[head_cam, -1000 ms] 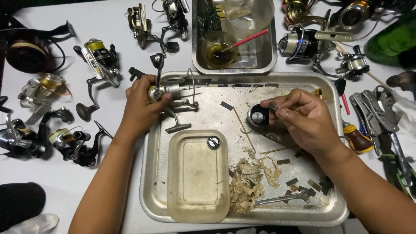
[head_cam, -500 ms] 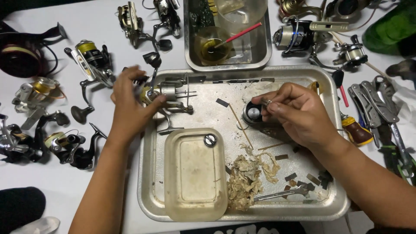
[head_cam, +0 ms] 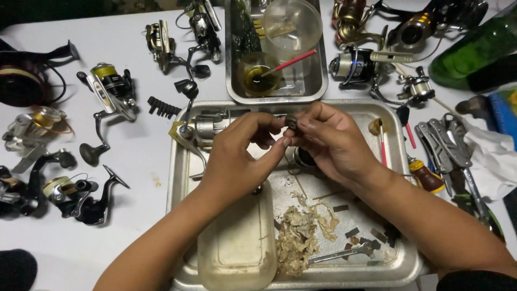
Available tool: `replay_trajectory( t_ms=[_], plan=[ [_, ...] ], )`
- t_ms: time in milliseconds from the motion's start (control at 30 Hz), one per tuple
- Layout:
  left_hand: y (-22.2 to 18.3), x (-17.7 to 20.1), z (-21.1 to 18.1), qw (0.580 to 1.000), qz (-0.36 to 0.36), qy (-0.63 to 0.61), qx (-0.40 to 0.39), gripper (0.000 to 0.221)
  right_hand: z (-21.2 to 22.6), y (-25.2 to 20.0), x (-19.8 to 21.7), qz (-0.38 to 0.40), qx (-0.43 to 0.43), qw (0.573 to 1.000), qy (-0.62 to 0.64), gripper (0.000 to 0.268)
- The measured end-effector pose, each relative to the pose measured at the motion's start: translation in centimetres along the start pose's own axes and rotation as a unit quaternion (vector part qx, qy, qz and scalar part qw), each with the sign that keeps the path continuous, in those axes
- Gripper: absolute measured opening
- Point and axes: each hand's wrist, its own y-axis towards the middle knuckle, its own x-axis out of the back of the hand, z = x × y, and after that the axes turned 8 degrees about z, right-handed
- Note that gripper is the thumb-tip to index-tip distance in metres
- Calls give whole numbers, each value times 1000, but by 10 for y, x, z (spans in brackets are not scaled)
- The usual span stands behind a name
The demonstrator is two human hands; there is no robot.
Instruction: Assembling and inspecting the internal components of a fishing reel, including the spool and bearings.
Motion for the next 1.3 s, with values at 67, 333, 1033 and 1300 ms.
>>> replay_trajectory(
  t_ms=[67,333,1033,1300],
  plan=[
    [1,-10,4,998,-34,-49,17,18,-8,0,6,-22,15,1000,8,9],
    [-5,-5,9,897,-14,-379,229,31,0,-1,-3,10,213,881,-423,21],
    [-6,-9,30,824,45,-461,328,35,9,-5,-13,99,297,747,-587,12],
    [-3,-8,27,821,47,-454,343,35,10,-8,-15,67,231,780,-578,6]
  ],
)
